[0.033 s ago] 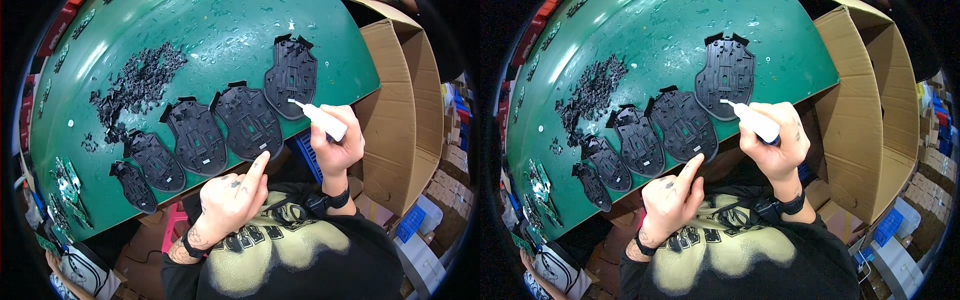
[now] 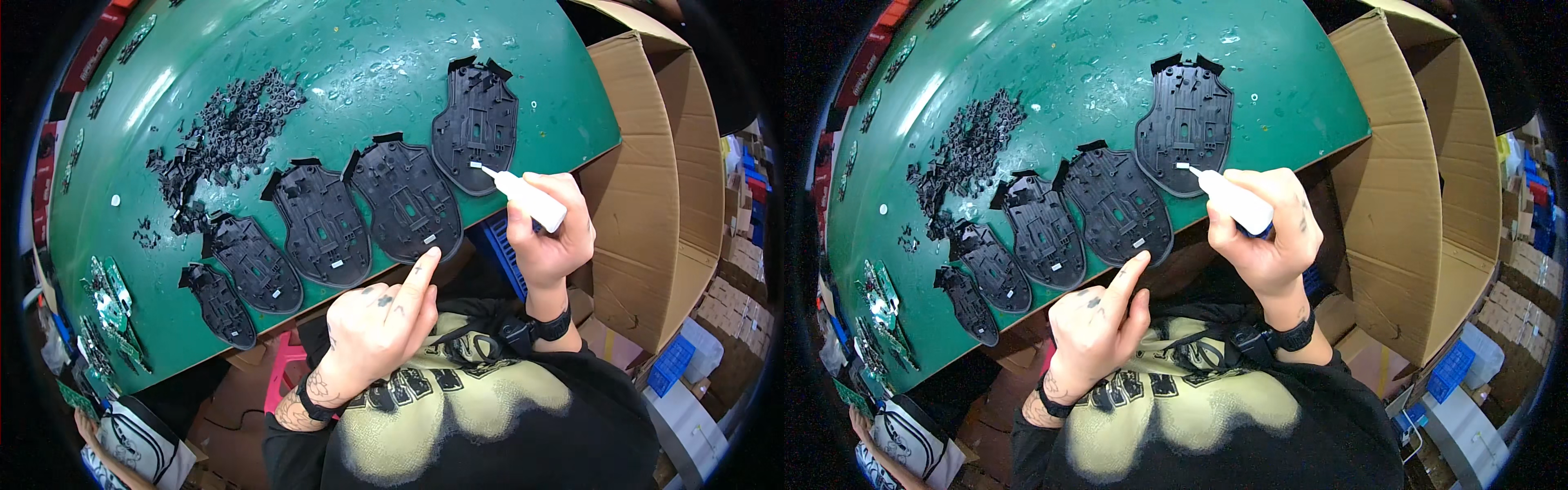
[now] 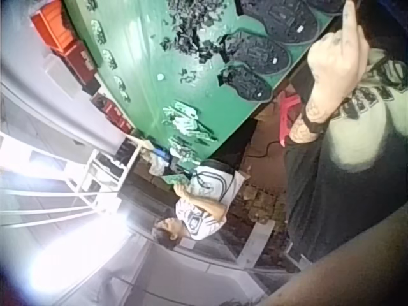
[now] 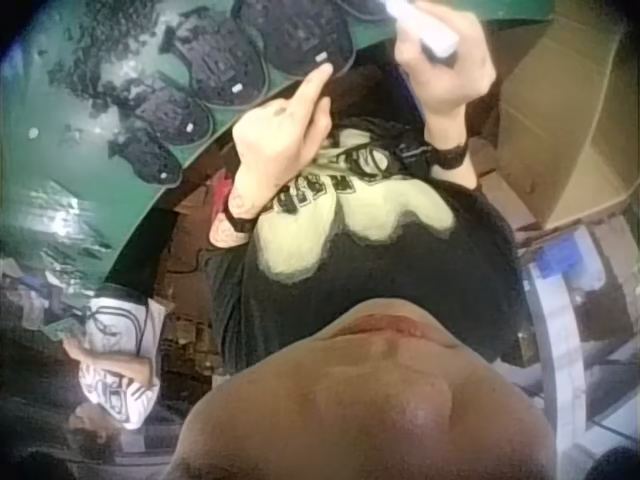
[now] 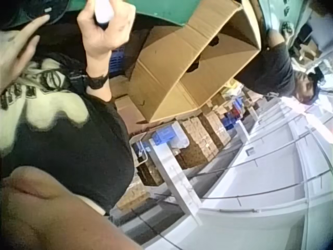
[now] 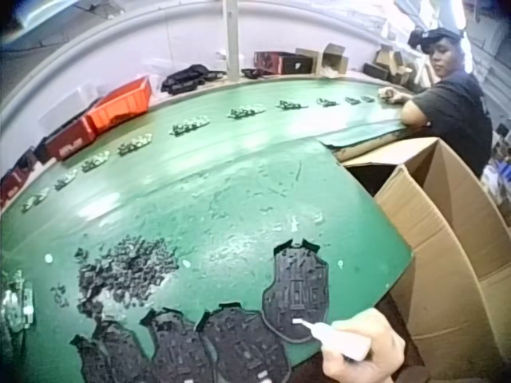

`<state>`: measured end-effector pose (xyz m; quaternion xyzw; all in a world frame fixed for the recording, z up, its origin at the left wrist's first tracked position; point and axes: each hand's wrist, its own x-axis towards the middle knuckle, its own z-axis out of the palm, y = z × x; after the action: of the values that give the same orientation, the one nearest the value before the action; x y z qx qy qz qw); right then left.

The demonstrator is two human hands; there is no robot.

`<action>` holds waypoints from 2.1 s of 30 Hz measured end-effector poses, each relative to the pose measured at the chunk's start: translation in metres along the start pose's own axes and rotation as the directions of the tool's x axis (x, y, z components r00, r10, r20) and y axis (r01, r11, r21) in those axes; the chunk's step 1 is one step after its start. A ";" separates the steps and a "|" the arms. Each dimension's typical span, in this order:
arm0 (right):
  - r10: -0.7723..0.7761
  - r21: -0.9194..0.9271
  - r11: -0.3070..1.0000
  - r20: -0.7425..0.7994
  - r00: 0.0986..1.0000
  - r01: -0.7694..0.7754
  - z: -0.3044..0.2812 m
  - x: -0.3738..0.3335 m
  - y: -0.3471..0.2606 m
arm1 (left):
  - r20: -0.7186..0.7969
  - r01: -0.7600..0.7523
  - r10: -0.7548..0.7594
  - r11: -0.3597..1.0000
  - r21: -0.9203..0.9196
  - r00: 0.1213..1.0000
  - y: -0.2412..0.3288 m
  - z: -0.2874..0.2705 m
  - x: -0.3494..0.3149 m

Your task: The person assembles electronic components by hand, applying adhesive to black plastic casings and inserting small black parts. The person works at a green table with circuit boards and other parts, placing finished units into a cardboard box.

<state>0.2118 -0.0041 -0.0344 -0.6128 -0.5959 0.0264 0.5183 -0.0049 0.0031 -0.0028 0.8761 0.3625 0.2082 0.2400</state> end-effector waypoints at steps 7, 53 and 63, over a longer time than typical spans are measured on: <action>0.270 0.346 0.909 -0.068 0.960 -0.231 0.006 -0.006 -0.007 | -0.058 -0.056 0.049 0.990 -0.128 0.997 -0.006 -0.005 -0.005; -0.312 0.189 0.913 0.895 0.320 0.362 0.172 0.134 -0.124 | -0.909 0.377 -0.053 0.919 0.117 0.413 -0.109 -0.127 -0.153; -0.101 0.224 0.947 0.886 0.452 -0.229 0.109 0.135 -0.137 | -0.445 0.498 -0.433 0.866 0.034 0.784 -0.112 -0.116 -0.094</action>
<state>0.0833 0.1304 0.0859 -0.4404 -0.7419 0.4557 0.2187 -0.1883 0.0354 0.0077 0.7080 0.6255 0.2993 0.1335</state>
